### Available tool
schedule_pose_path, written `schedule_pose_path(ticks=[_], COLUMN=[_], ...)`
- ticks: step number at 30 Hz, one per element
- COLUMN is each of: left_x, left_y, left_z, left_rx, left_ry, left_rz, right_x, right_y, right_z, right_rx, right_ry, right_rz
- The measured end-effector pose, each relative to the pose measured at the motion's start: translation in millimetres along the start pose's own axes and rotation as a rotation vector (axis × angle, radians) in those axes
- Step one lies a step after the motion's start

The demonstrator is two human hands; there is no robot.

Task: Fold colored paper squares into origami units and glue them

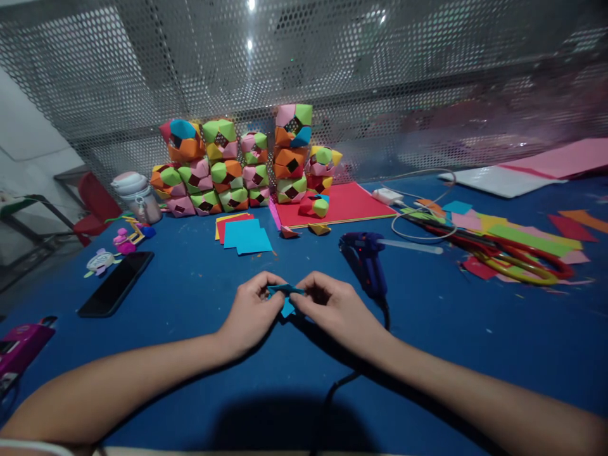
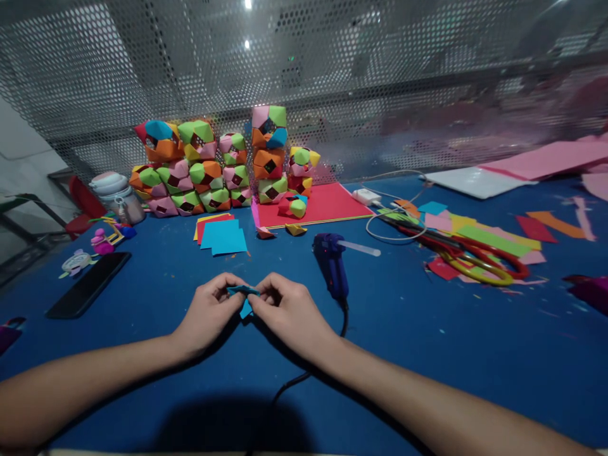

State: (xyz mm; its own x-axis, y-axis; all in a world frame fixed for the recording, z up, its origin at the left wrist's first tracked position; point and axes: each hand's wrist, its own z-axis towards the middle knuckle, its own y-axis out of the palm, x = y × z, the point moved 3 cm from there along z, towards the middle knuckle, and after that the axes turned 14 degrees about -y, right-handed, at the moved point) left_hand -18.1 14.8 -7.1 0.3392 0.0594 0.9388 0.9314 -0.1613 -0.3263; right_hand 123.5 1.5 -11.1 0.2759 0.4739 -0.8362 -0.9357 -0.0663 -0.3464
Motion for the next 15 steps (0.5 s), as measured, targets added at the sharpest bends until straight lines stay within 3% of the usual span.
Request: schedule_pose_path(ticks=[6,15], left_x=[-0.8,-3.9], left_y=[-0.3,1.1], left_z=[-1.4,0.6], left_rx=[0.045,0.031], left_ry=[0.035,-0.085], left_rz=[0.074,-0.031], right_x=[-1.7,2.1], right_y=[1.2,4.8], right_z=[-0.4,-0.8], right_rx=[-0.011,0.033], right_ry=[-0.077,-0.174], right_rz=[-0.108,-0.203])
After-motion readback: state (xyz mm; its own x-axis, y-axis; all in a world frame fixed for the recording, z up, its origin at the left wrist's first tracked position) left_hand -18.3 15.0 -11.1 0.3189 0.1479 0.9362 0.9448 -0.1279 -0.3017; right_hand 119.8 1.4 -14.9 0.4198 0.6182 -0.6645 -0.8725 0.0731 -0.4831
